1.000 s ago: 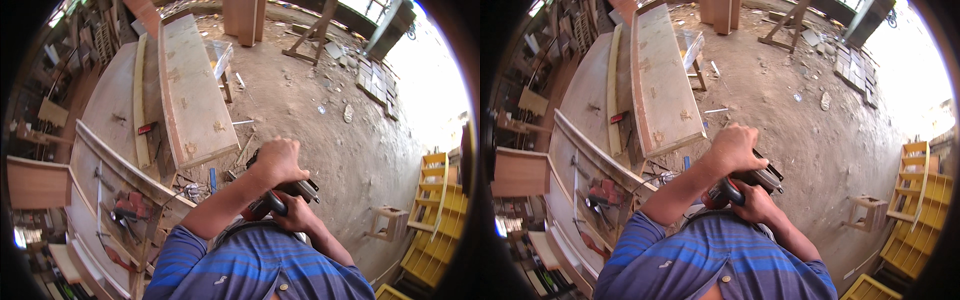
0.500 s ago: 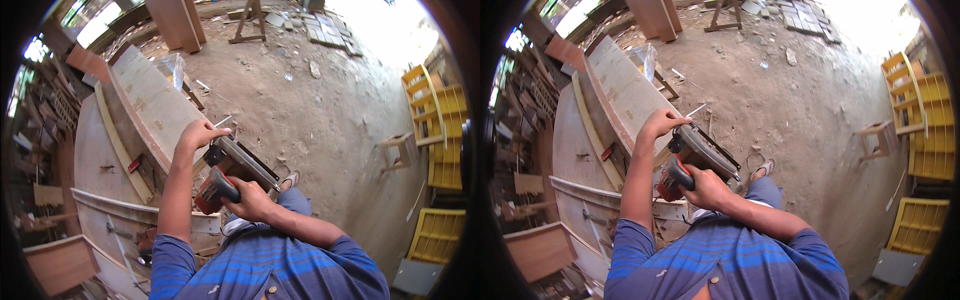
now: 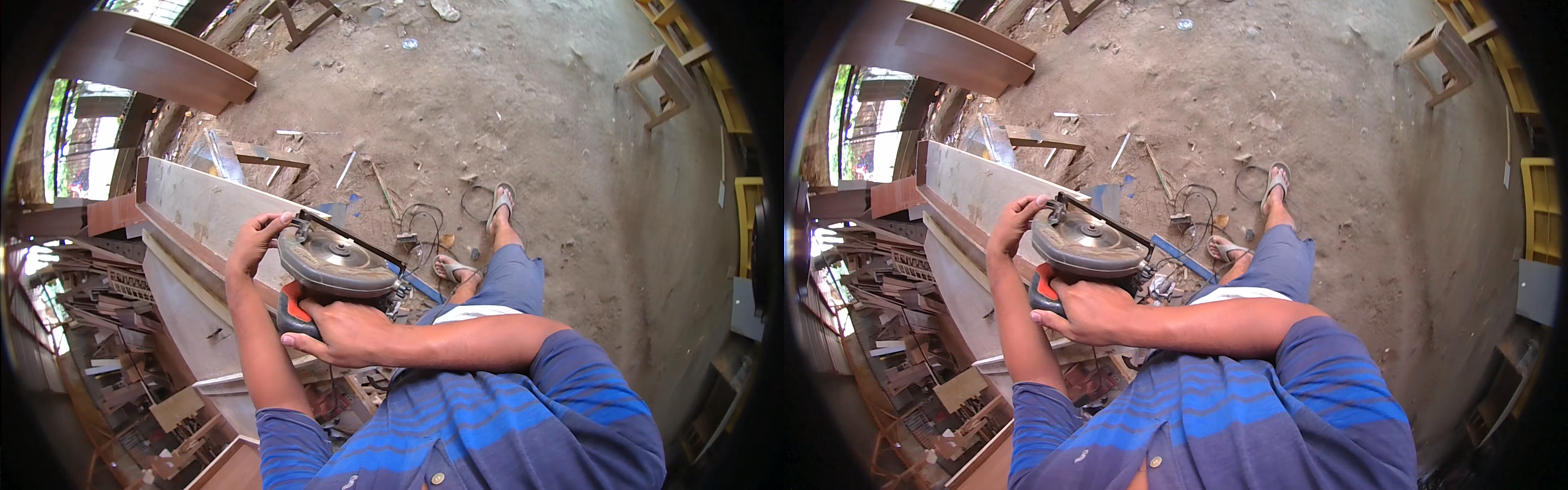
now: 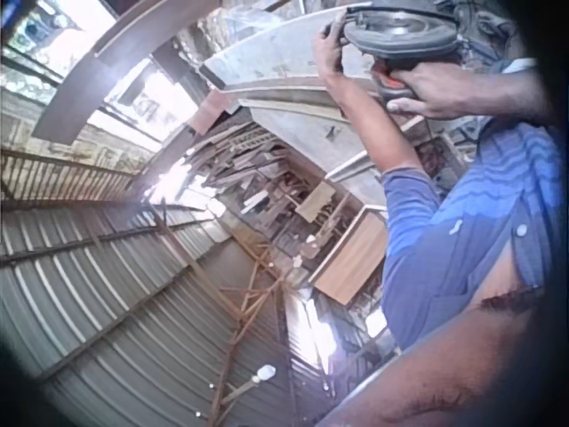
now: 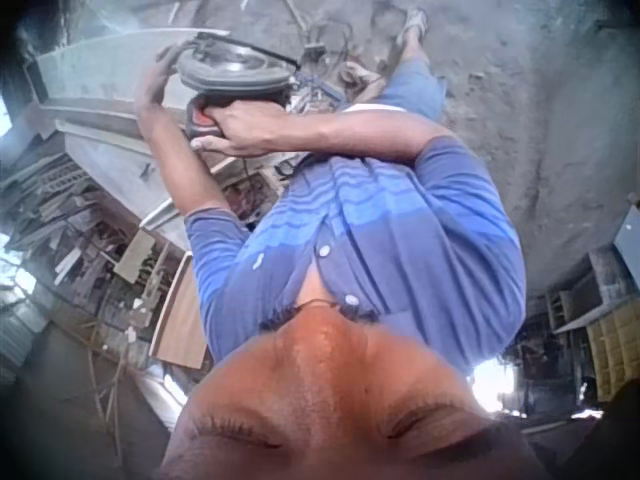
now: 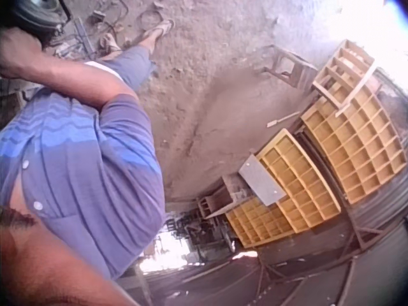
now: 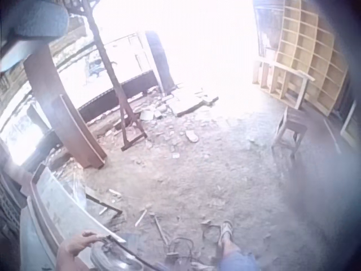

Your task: The person prepares a circular saw by plugging it in and adjusting the blade depth, then cuts a wooden plank on a workbench. They subsequently use a hand saw to cut a smaller piece of wood and fit it into a wooden frame structure, assembling the components by hand.

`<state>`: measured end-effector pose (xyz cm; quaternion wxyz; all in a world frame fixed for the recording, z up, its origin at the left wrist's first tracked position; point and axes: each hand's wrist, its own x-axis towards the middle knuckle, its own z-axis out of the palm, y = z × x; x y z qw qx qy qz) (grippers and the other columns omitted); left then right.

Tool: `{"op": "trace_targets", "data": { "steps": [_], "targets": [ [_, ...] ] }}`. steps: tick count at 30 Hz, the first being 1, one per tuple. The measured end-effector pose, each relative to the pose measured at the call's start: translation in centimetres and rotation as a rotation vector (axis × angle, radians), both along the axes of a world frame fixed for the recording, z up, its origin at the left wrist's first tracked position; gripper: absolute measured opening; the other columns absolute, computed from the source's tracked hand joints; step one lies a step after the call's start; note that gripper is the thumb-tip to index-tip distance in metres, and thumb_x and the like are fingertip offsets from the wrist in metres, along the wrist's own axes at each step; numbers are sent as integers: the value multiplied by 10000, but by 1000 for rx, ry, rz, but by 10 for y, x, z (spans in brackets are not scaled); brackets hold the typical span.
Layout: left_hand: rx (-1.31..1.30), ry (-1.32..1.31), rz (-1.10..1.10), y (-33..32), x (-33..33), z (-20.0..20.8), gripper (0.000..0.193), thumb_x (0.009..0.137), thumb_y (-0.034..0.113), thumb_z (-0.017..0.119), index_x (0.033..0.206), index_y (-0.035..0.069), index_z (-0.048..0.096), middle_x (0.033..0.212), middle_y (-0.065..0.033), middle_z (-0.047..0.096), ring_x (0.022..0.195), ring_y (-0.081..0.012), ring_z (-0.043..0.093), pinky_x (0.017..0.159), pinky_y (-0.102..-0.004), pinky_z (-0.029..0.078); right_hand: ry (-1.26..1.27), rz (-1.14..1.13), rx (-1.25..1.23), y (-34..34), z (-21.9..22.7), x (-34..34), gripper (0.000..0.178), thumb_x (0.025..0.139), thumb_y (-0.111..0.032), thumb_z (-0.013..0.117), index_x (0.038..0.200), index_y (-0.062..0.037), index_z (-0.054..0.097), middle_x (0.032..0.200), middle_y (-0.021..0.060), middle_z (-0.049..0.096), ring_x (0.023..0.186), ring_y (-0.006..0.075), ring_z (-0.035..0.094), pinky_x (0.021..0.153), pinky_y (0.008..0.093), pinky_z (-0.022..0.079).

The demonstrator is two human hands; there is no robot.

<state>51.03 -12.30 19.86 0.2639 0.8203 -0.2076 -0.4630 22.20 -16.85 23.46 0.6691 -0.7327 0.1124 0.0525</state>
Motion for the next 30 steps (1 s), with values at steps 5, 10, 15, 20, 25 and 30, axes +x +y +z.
{"op": "trace_targets", "data": {
  "steps": [5,10,15,20,25,30],
  "targets": [
    [10,-64,10,3,1,-2,428,937,460,801,1077,55,803,832,61,660,744,-48,533,682,-239,410,-13,-21,-10,-2,0,-3,783,1032,-700,421,1268,31,571,945,300,731,930,486,717,819,579,569],
    [-56,-68,22,-3,-5,0,447,937,455,807,1052,22,804,781,67,611,706,-46,471,652,-233,361,-8,-36,-35,-5,-2,-2,768,1031,-693,430,1230,31,592,948,293,736,929,482,721,820,574,573],
    [-61,-110,14,1,-5,-1,464,941,472,797,1022,15,804,756,79,562,683,-49,417,625,-251,313,-17,-25,-46,-5,-3,0,753,1029,-688,438,1218,24,596,979,288,739,947,478,720,833,572,571],
    [-32,-135,-1,3,-1,-2,467,942,480,791,1005,18,806,739,85,545,671,-49,402,616,-258,300,-23,-30,-32,-8,-3,0,779,1019,-651,488,1161,94,663,986,291,744,953,458,735,834,544,591],
    [-53,-114,24,-1,-9,1,448,945,469,792,998,25,809,724,93,536,661,-45,395,608,-251,295,-23,-2,-38,-5,-9,2,733,1029,-680,445,1225,9,600,1005,292,738,970,478,716,852,570,565],
    [-46,-136,11,5,-1,-3,438,947,461,793,1003,27,808,738,86,579,664,-39,430,607,-242,315,-33,0,-22,-7,-9,2,737,1027,-682,445,1221,11,607,1005,292,738,966,481,716,850,571,565]
  ]
}}
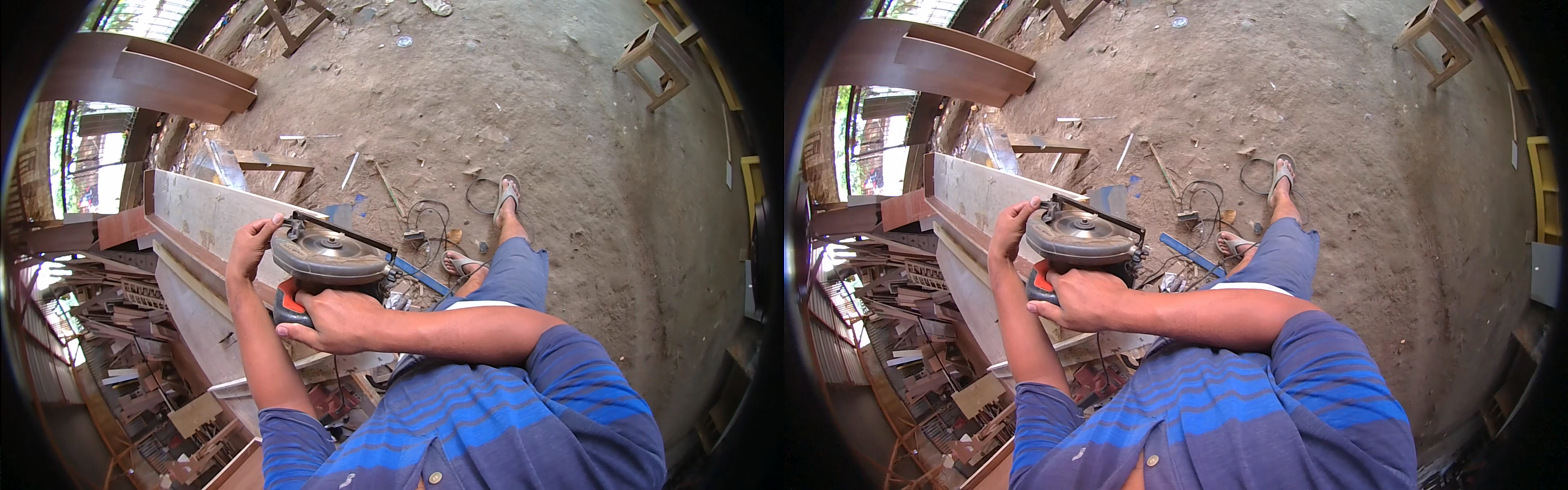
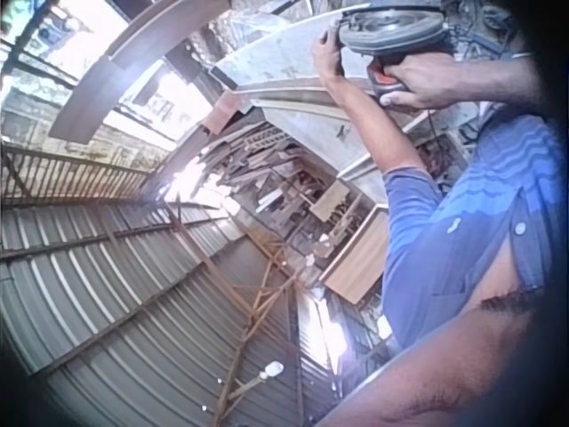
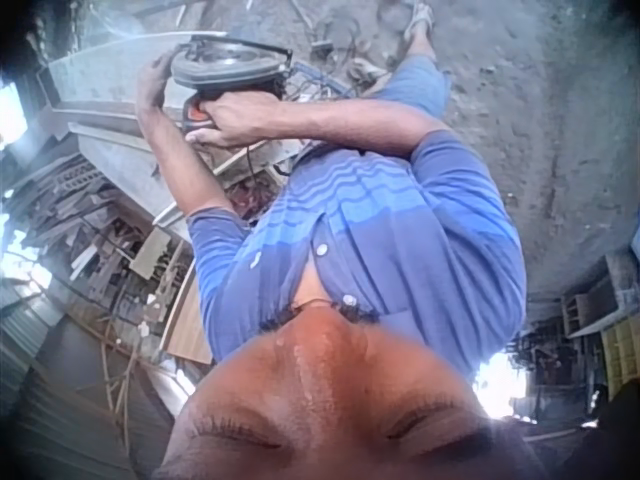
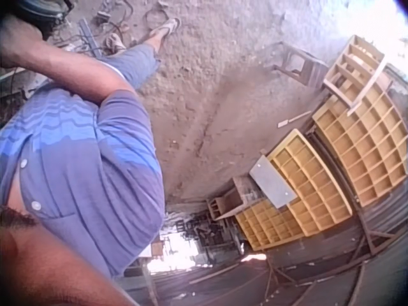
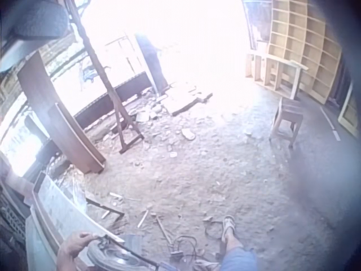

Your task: The person prepares a circular saw by plugging it in and adjusting the blade depth, then cuts a wooden plank on a workbench. They subsequently use a hand saw to cut a smaller piece of wood and fit it into a wooden frame structure, assembling the components by hand.

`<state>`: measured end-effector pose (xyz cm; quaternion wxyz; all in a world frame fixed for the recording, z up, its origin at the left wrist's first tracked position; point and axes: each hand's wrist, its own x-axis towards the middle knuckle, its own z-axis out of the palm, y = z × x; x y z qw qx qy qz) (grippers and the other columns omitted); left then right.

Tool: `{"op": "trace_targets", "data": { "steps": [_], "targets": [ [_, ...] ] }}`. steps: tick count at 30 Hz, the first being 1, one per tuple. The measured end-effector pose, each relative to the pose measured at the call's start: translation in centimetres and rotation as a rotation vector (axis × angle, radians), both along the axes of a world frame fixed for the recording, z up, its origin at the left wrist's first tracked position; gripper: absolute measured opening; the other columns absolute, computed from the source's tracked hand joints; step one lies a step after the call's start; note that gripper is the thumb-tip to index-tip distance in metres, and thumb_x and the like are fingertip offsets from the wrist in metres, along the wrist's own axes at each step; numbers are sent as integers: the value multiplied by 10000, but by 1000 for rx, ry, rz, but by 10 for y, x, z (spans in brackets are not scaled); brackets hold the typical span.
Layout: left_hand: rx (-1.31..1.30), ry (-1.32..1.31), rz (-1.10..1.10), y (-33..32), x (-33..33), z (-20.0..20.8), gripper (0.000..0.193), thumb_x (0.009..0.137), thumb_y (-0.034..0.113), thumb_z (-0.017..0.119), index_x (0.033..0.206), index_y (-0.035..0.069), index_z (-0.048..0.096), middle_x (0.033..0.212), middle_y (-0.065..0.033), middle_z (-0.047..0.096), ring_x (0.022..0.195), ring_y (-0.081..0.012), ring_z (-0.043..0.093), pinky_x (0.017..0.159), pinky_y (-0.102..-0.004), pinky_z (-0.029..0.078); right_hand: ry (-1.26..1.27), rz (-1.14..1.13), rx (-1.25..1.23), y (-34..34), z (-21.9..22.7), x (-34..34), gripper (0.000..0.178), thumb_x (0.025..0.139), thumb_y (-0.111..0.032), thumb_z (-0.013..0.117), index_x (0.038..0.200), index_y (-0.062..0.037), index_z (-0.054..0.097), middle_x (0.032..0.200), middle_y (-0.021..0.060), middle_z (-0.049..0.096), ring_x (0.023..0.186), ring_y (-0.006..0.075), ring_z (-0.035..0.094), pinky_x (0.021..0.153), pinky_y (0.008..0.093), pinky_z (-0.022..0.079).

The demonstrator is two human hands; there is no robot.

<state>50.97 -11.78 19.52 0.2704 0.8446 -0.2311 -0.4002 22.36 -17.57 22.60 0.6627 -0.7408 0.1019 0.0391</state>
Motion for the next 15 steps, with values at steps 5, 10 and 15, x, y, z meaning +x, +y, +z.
{"op": "trace_targets", "data": {
  "steps": [5,10,15],
  "targets": [
    [-12,9,19,0,-1,0,430,954,453,788,1008,27,806,761,75,620,671,-38,460,612,-240,342,8,7,-3,-3,2,1,746,1025,-687,445,1232,11,610,1007,291,740,964,479,719,845,570,571],
    [-19,20,27,-1,-2,1,426,958,448,786,1013,26,806,787,63,653,679,-38,480,619,-238,362,10,1,-12,-1,0,2,749,1024,-684,449,1249,13,608,1004,292,741,967,476,722,845,568,575],
    [-23,18,21,-1,0,0,423,953,446,792,1019,28,807,785,68,641,678,-36,470,617,-237,353,-9,-9,-15,-1,-1,3,748,1026,-678,451,1250,18,609,999,291,742,961,479,722,843,568,576]
  ]
}}
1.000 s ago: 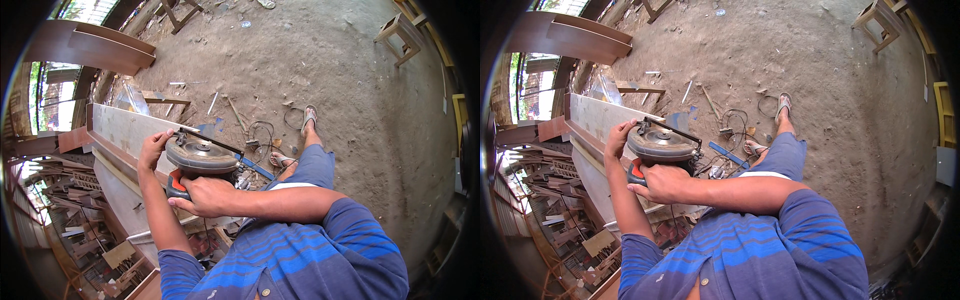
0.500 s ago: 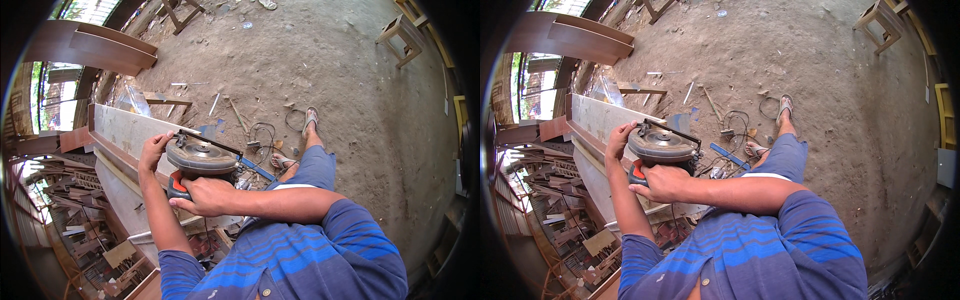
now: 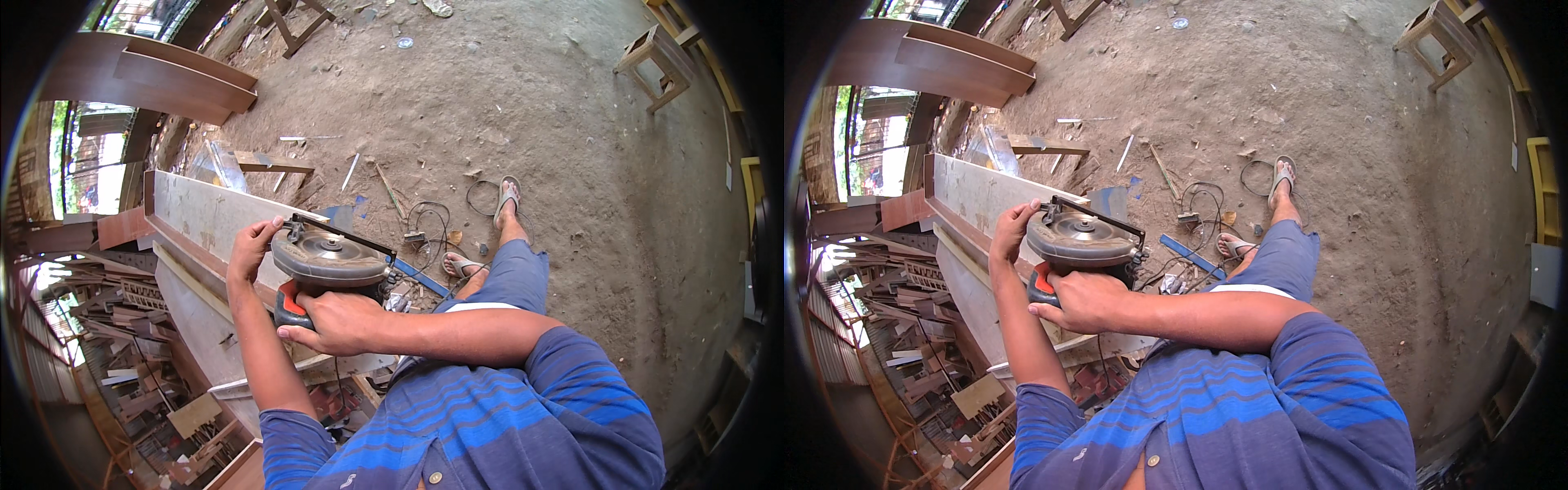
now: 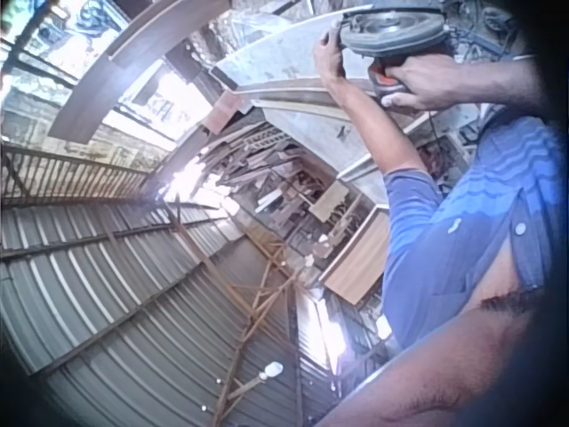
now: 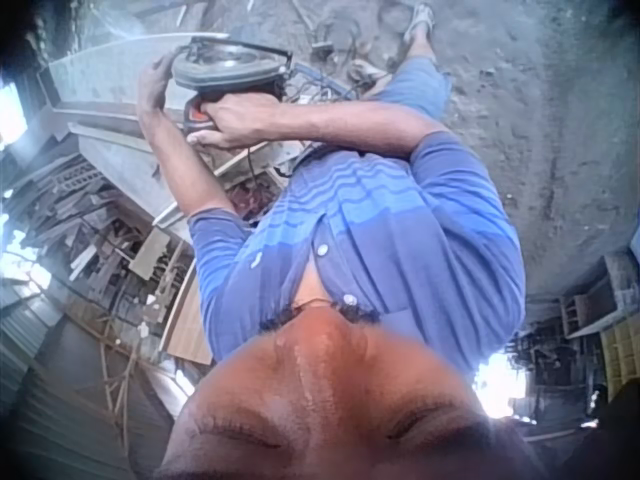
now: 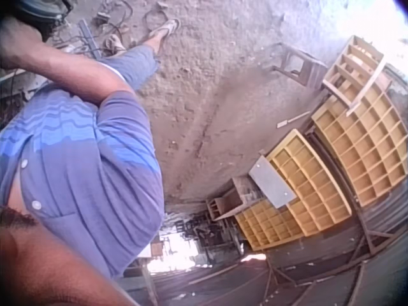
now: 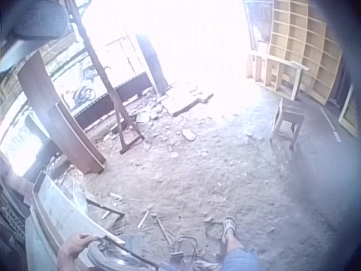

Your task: The person prepares a circular saw by plugging it in and adjusting the blade depth, then cuts a wooden plank on a workbench. They subsequently use a hand saw to cut a smaller piece of wood and fit it into a wooden frame structure, assembling the components by hand.

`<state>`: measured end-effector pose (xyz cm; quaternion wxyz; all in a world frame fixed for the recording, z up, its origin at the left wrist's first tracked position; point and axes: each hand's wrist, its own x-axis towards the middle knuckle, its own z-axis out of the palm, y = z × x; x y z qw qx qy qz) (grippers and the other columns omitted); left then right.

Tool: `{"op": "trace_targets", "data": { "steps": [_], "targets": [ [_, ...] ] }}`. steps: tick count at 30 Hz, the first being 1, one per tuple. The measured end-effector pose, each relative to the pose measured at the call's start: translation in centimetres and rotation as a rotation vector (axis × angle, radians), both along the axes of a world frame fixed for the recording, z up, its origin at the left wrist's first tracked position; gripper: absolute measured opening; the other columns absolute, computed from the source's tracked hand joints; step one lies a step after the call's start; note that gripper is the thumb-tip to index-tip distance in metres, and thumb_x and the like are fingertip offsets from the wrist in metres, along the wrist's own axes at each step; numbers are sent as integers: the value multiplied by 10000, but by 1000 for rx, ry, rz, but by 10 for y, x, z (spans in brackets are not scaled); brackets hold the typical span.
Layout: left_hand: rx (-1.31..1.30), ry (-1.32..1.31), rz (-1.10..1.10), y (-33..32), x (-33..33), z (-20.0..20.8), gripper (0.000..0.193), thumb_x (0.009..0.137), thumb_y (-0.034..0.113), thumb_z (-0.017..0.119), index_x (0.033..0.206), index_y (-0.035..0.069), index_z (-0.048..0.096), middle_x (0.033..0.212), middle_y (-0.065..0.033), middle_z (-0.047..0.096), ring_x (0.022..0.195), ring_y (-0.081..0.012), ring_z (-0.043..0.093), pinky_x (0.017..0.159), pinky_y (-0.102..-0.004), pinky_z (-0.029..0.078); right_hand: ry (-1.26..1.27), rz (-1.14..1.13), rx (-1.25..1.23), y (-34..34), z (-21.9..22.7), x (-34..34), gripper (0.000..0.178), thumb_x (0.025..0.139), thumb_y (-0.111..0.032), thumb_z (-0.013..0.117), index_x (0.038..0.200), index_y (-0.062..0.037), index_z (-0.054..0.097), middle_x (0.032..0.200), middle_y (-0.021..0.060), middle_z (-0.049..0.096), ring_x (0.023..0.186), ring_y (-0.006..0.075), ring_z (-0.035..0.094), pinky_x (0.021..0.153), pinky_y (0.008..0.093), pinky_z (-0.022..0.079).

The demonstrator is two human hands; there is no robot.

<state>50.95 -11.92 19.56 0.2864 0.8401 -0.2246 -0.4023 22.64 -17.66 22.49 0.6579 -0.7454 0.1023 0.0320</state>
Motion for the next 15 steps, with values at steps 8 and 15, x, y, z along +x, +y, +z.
{"op": "trace_targets", "data": {
  "steps": [8,15],
  "targets": [
    [17,-30,-12,4,7,-4,432,944,460,798,1014,34,811,748,87,589,659,-35,427,604,-238,324,-16,-15,16,0,-1,0,747,1026,-679,450,1242,18,612,991,295,739,956,482,720,836,572,572],
    [-2,-14,7,5,8,-5,419,953,446,795,1017,33,812,754,79,617,660,-31,456,605,-234,349,-5,-12,20,-2,2,2,764,1024,-649,479,1205,78,629,1011,304,739,979,466,726,855,547,584]
  ]
}}
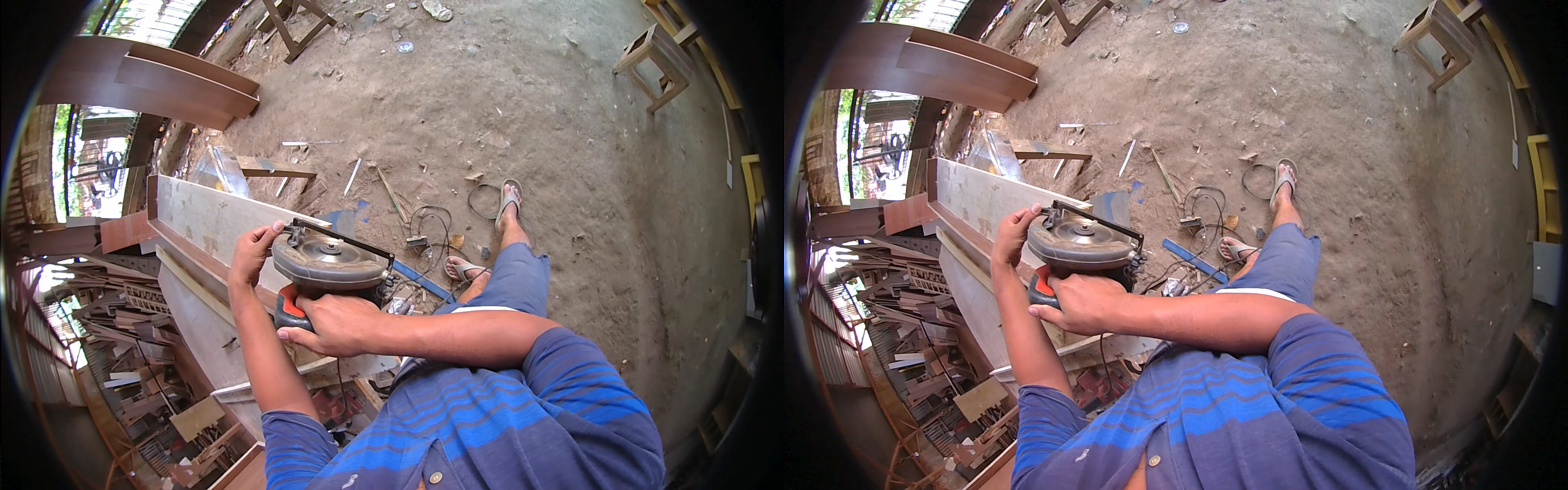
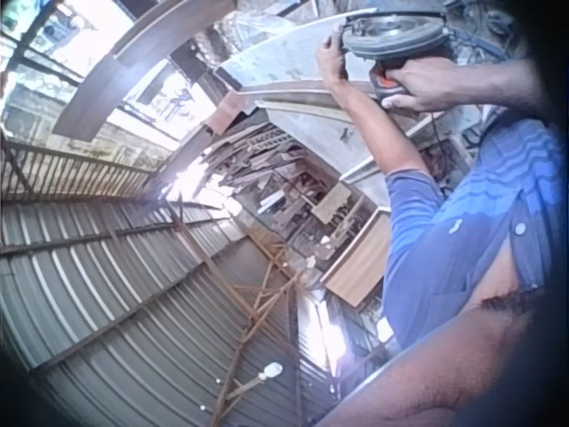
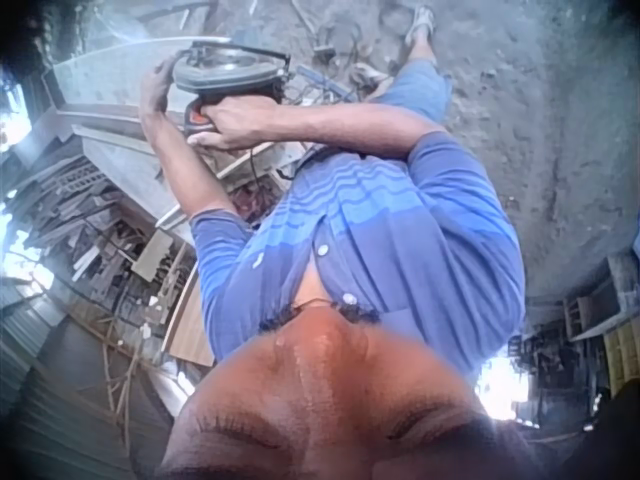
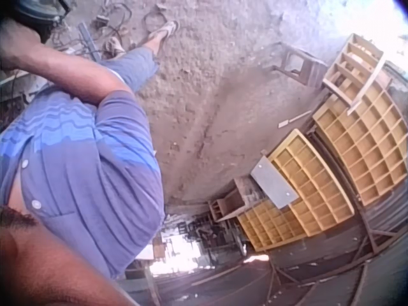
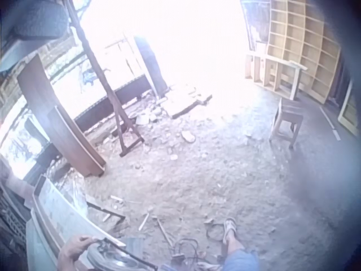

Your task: The person prepares a circular saw by plugging it in and adjusting the blade depth, then cuts a wooden plank on a workbench. They subsequently use a hand saw to cut a smaller piece of wood and fit it into a wooden frame structure, assembling the components by hand.

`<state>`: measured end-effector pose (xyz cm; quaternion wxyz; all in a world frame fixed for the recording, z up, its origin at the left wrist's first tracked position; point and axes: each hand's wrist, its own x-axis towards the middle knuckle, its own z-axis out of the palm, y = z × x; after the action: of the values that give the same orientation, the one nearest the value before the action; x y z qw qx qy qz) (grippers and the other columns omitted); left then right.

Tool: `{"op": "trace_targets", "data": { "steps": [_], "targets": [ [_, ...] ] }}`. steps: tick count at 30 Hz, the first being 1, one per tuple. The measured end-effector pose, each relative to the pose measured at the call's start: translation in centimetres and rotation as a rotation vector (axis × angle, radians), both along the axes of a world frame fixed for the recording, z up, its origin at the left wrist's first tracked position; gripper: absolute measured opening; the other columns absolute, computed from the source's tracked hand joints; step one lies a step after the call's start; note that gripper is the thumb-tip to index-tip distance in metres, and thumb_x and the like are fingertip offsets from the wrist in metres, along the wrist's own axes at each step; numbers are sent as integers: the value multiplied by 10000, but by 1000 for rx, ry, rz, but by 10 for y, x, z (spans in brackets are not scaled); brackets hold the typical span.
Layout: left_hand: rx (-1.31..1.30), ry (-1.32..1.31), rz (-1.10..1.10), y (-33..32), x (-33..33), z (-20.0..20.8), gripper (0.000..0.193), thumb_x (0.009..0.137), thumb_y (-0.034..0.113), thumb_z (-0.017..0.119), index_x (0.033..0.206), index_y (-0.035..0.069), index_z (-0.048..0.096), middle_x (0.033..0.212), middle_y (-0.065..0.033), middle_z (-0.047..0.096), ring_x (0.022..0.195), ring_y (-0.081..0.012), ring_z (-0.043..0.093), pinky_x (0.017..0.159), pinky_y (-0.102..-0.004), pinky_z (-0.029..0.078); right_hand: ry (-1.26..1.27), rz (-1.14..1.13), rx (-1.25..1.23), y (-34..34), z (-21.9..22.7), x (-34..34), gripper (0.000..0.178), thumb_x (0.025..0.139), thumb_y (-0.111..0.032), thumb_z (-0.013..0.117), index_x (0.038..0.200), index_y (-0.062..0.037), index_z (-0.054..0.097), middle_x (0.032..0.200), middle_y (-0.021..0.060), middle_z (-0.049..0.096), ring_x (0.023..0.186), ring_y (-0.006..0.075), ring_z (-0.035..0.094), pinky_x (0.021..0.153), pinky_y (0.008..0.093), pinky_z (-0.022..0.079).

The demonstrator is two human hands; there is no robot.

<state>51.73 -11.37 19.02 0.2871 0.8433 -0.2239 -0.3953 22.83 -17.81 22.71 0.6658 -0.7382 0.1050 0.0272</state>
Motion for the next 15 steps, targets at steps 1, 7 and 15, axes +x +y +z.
{"op": "trace_targets", "data": {
  "steps": [1,7,15],
  "targets": [
    [-8,7,5,0,1,0,416,954,443,795,1019,32,812,760,76,626,663,-31,465,606,-234,356,-3,-6,2,1,-1,1,766,1024,-649,479,1203,80,631,1013,306,738,980,466,726,856,548,583],
    [7,10,4,-3,-2,3,427,954,438,796,1038,19,804,781,61,656,677,-35,515,627,-234,403,-3,-6,-5,1,-2,3,766,1022,-650,481,1195,77,649,1013,301,741,982,462,728,860,541,584],
    [2,38,19,0,3,1,435,952,437,798,1048,13,801,790,52,664,686,-42,540,640,-237,424,7,3,4,1,-2,3,756,1021,-651,478,1238,55,637,1018,299,743,990,459,729,869,538,585]
  ]
}}
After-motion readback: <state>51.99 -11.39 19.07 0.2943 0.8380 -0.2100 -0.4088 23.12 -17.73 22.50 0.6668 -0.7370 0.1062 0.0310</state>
